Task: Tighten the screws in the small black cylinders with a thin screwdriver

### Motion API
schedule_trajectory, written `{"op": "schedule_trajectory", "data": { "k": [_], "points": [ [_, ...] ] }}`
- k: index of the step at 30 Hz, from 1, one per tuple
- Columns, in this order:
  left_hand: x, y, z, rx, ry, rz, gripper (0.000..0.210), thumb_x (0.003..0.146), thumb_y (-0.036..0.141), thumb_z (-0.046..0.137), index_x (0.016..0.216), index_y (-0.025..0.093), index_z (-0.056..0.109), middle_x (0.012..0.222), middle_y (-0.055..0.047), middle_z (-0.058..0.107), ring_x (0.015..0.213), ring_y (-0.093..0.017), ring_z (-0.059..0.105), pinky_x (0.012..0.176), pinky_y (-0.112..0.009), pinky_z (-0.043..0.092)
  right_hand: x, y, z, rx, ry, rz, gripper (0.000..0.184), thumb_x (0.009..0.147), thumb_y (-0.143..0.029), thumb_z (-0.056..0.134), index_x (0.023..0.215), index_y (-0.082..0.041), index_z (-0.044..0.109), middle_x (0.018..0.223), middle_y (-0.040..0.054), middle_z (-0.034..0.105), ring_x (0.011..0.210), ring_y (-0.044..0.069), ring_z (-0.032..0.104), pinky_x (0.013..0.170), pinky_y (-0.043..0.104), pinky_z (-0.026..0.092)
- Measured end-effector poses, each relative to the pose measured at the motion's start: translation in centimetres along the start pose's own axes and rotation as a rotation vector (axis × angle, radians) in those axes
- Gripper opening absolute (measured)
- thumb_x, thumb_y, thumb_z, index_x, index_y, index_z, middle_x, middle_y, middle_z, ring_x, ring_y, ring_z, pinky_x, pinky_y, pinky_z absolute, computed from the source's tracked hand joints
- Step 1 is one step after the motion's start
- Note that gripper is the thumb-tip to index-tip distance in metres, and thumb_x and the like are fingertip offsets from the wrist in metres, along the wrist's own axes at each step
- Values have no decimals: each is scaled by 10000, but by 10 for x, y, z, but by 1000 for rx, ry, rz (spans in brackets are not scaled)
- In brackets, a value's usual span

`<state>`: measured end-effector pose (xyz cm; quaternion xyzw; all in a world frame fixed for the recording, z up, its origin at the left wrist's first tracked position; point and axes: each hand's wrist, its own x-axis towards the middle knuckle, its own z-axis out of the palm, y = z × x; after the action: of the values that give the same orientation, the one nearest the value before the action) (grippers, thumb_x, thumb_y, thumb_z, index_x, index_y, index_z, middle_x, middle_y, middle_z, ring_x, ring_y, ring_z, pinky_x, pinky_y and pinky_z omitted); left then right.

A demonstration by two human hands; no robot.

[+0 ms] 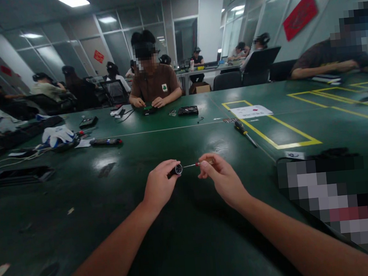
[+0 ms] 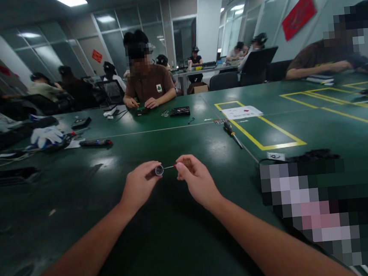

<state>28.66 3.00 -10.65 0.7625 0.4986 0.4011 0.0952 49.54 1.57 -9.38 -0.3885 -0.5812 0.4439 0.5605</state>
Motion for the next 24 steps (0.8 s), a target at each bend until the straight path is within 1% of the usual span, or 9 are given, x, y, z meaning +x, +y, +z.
{"op": "schedule_trajectory", "data": {
  "k": [2,4,7,14,16,18,19,20,24],
  "points": [
    [0,1,0,4,-26,-2,368,844,98,743,1183,241,742,1232,-33,737,1151,-204,687,1091,-405,537,-1,-1,1,-13,15,9,276,983,-475,562,935,-235,691,751,-11,612,677,153,587,684,320,503],
    [0,3,0,-4,-41,-9,364,841,94,742,1174,241,743,1216,-31,742,1133,-206,693,1076,-406,546,0,0,1,-21,61,35,263,982,-461,569,953,-232,695,734,-10,622,691,159,600,699,322,501],
    [0,4,0,-25,-35,-20,353,837,94,741,1159,239,744,1199,-36,745,1098,-212,704,1049,-415,563,2,3,0,54,132,85,198,921,-414,668,987,-227,671,833,11,695,780,178,658,782,345,529],
    [-1,1,-1,-22,-35,-42,373,817,91,758,1159,241,743,1187,-40,749,1081,-227,714,1042,-444,570,5,14,3,111,153,131,282,875,-484,706,974,-219,699,912,47,724,844,202,687,866,398,557],
    [0,2,-2,-15,-12,-7,377,830,81,739,1168,247,740,1205,-38,744,1107,-222,706,1057,-437,562,10,16,-1,209,172,189,277,868,-490,707,930,-221,684,883,44,708,803,193,675,862,407,569],
    [1,3,-3,-1,14,31,373,854,82,713,1186,251,734,1223,-35,737,1139,-214,694,1077,-423,548,17,18,-8,322,105,336,302,868,-512,694,826,-216,657,747,35,657,696,190,638,824,434,589],
    [2,4,-4,7,18,39,368,860,85,707,1188,251,733,1225,-33,736,1144,-212,691,1080,-419,546,19,18,-11,357,129,364,311,865,-516,695,785,-220,641,700,28,629,657,187,614,803,437,597],
    [3,4,-4,14,14,39,365,859,87,710,1184,251,735,1221,-32,737,1139,-211,692,1076,-417,548,21,18,-14,381,176,351,298,860,-504,703,777,-226,635,692,25,619,645,186,601,785,431,601],
    [3,2,-4,25,-11,25,372,841,88,735,1179,241,736,1207,-34,741,1119,-212,697,1056,-413,559,20,16,-15,383,202,275,265,835,-470,747,842,-218,667,755,20,643,686,174,615,774,392,592]
  ]
}}
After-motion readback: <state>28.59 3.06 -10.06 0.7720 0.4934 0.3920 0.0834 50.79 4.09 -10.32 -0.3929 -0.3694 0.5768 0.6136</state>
